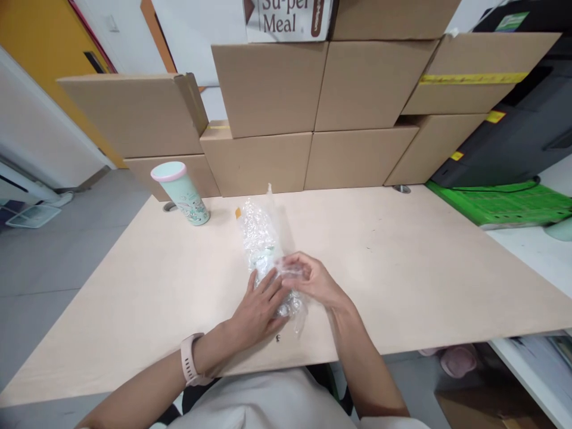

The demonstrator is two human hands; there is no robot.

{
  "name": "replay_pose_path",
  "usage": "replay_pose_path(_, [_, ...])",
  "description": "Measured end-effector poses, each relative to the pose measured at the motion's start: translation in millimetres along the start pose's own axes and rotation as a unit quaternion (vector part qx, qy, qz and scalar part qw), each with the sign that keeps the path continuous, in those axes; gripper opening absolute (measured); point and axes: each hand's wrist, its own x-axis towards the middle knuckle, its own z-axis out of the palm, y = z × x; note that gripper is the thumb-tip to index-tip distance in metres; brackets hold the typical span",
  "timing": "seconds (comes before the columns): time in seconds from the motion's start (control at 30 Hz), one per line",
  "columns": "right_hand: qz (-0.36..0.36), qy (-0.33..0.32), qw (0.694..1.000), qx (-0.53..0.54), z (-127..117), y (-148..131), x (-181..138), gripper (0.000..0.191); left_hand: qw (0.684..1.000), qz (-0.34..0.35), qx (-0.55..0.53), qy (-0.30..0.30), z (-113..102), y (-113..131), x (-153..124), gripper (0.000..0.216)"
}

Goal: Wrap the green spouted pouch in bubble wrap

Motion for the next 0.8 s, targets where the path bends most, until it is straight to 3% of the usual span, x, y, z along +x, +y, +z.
replay_pose_path(0.07, [0.023, -0.115, 0.993, -0.001, 3, -6, -4, 0.05, 0.999, 0.014, -0.026, 0.033, 3, -4, -3, 0.058])
replay_pose_path(0.13, [0.042, -0.163, 0.986, 0.008, 4, -8, -6, 0.054, 0.994, 0.028, -0.065, 0.086, 3, -6, -5, 0.052])
replay_pose_path(0.3, [0.072, -0.127, 0.988, -0.056, 9, -3, -2, 0.04, 0.944, 0.01, -0.176, 0.279, -17, -8, -11, 0.006])
replay_pose_path(0.37, [0.047, -0.14, 0.983, -0.106, 12, -1, 2, 0.031, 0.931, 0.002, -0.148, 0.334, -24, -8, -11, 0.008])
replay_pose_path(0.47, [0.003, -0.153, 0.976, -0.153, 14, -1, 5, 0.026, 0.946, -0.055, -0.061, 0.315, -26, -9, -9, 0.032])
replay_pose_path(0.57, [-0.009, -0.152, 0.977, -0.149, 14, -2, 4, 0.025, 0.955, -0.11, -0.067, 0.267, -18, -11, -7, 0.044])
replay_pose_path(0.7, [0.036, -0.121, 0.986, -0.107, 12, -1, 2, 0.028, 0.948, -0.084, -0.121, 0.282, -7, -17, -7, 0.029])
replay_pose_path(0.8, [0.056, -0.062, 0.993, -0.083, 12, -1, 1, 0.031, 0.939, -0.051, -0.148, 0.307, -5, -17, -10, 0.033])
